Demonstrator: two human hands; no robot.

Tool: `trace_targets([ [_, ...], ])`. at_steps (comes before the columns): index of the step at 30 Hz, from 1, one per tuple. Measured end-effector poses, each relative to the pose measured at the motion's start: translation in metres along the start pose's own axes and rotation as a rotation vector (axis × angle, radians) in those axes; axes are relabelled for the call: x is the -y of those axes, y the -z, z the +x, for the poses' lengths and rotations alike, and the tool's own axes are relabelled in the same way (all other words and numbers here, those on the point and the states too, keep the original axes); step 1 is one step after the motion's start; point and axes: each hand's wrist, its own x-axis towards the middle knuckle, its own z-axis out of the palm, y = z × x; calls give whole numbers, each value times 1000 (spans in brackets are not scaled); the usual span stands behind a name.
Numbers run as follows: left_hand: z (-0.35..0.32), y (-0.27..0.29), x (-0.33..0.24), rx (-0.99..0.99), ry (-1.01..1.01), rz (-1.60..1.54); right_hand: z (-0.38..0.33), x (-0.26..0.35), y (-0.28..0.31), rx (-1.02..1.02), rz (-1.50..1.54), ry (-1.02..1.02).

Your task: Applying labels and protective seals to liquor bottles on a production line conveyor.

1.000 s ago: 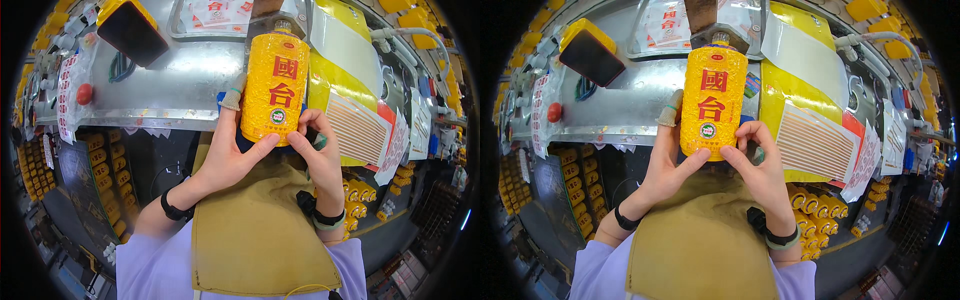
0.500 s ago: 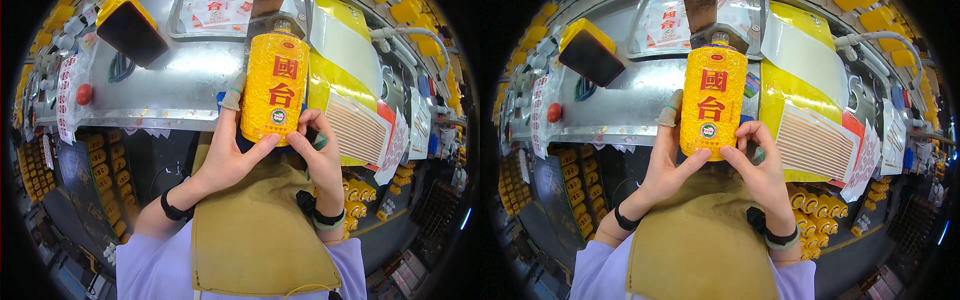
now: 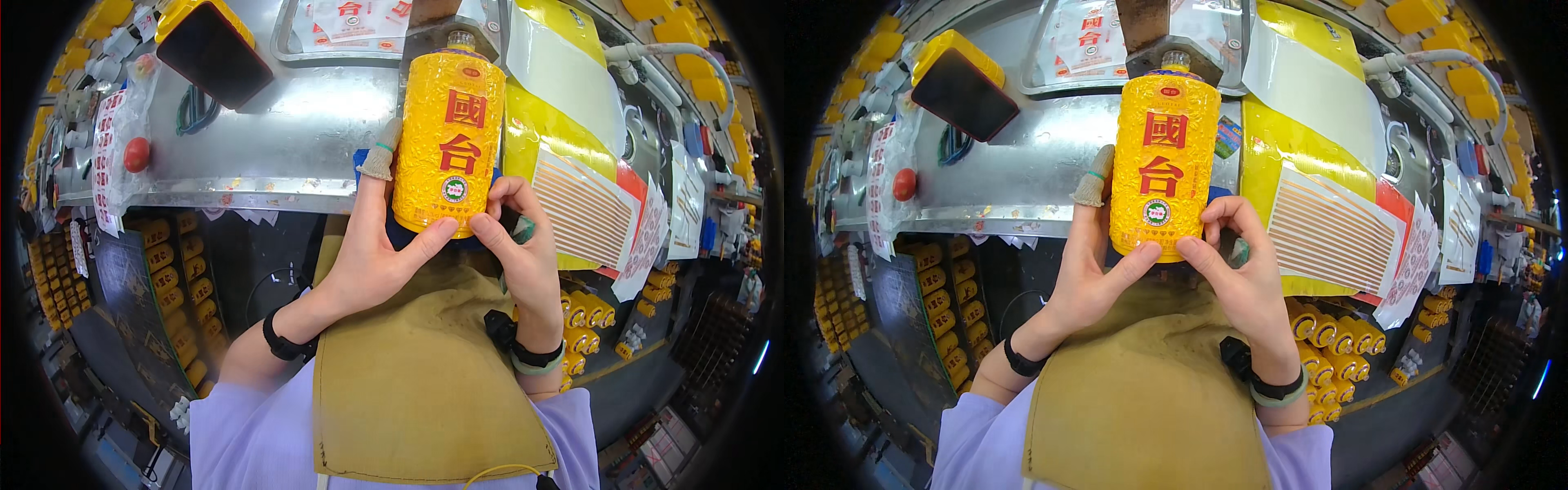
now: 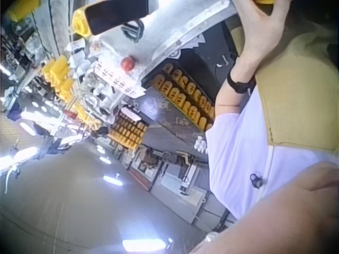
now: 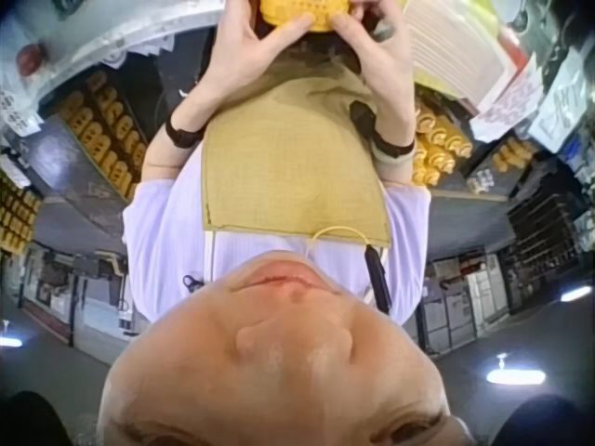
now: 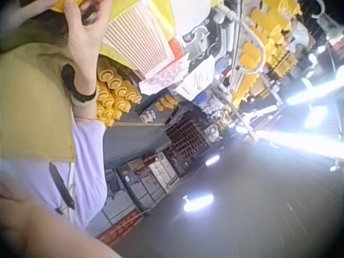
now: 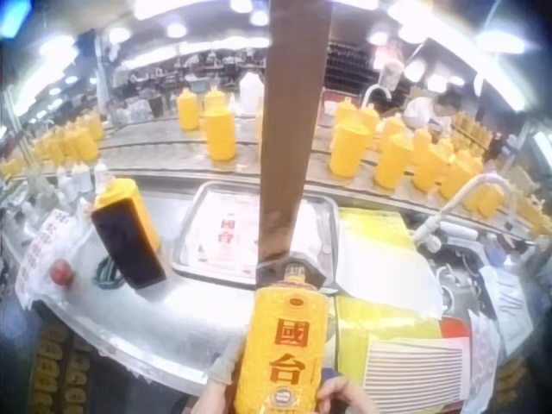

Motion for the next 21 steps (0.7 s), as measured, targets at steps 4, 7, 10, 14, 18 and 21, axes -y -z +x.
trace_targets([
  [4,-1,1,1,2,3,24,0,-1,0,-3,1,-5],
  [7,-1,0,1,-5,-13,61,1,3,4,26,8,0],
  [10,-1,-5,1,-57,-24,19,2,9,14,-18,84,-1],
  [14,0,-8,1,-59,-49,100,4,18,26,-86,207,89],
  [18,-1,-10,2,-83,-41,22,8,33,25,-193,-17,192],
  [21,-1,-10,4,-89,-52,64,15,55,22,-163,-248,322],
])
